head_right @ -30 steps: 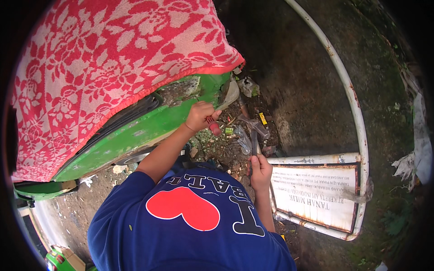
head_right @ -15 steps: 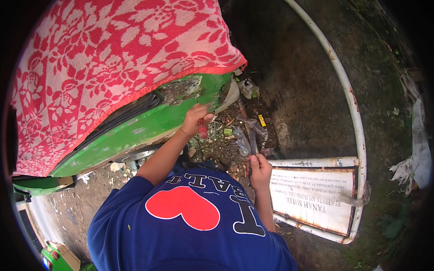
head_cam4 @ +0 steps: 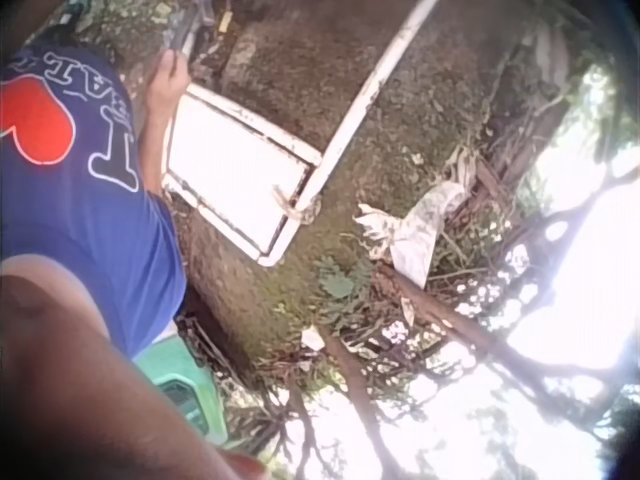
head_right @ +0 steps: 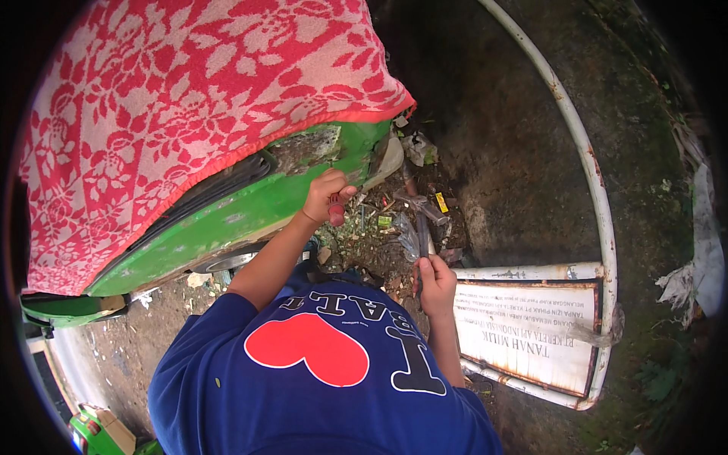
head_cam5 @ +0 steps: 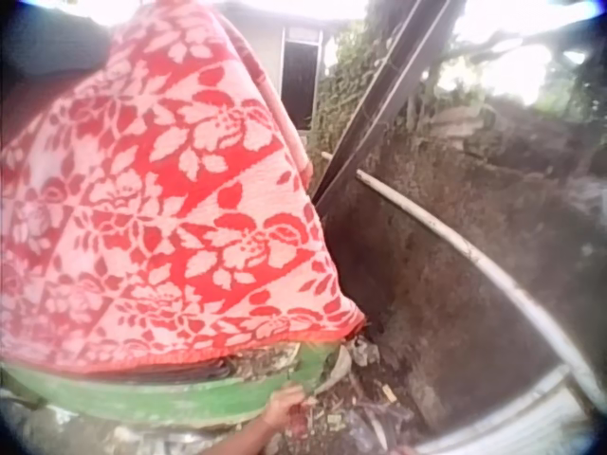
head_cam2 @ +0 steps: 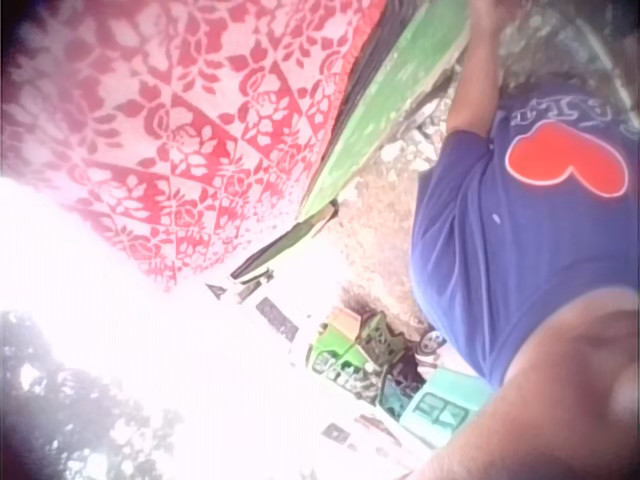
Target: The person repeatedly strikes a small metal object with a hammer while holding it against a green metal surface. The person adjusts the object's position several times and continues hammering in the same area throughout the clip.
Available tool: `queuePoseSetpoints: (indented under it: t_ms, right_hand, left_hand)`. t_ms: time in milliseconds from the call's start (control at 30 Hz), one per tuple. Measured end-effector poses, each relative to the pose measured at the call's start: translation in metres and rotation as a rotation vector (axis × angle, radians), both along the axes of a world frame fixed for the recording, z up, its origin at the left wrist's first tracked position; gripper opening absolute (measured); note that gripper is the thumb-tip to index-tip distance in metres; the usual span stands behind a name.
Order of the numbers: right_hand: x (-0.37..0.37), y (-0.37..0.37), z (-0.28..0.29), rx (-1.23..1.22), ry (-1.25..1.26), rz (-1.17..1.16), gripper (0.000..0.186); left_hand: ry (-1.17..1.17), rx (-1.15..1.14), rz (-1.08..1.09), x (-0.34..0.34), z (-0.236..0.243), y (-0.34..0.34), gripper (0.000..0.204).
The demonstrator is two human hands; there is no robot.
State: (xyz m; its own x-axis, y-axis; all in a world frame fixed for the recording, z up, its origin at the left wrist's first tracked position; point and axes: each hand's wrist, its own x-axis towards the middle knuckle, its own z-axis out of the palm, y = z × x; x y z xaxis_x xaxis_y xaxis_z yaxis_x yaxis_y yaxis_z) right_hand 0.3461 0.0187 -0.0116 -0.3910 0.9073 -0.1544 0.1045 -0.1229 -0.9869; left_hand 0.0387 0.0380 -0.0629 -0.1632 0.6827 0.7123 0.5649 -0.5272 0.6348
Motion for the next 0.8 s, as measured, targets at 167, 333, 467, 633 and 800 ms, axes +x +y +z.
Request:
queuePoseSetpoints:
  t_ms: [167,333,467,633,800]
  right_hand:
    - [0.001,-0.006,0.001,0.045,-0.026,0.023,0.028]
    - [-0.004,-0.017,0.030,0.193,-0.090,0.115,0.026]
    - [-0.006,-0.021,0.020,0.666,0.009,0.159,0.021]
    - [-0.019,-0.010,0.020,0.650,-0.291,0.268,0.024]
    - [-0.009,-0.013,0.023,0.431,-0.051,0.174,0.033]
  left_hand:
    - [0.026,0.002,0.040,0.002,-0.004,0.003,0.041]
    - [-0.032,-0.024,0.055,0.004,-0.004,0.009,0.039]
    - [-0.038,-0.004,0.059,0.002,-0.003,0.010,0.034]
    - [-0.042,-0.081,0.085,0.006,0.003,0.012,0.038]
    - [0.085,0.024,0.032,0.009,0.000,0.009,0.035]
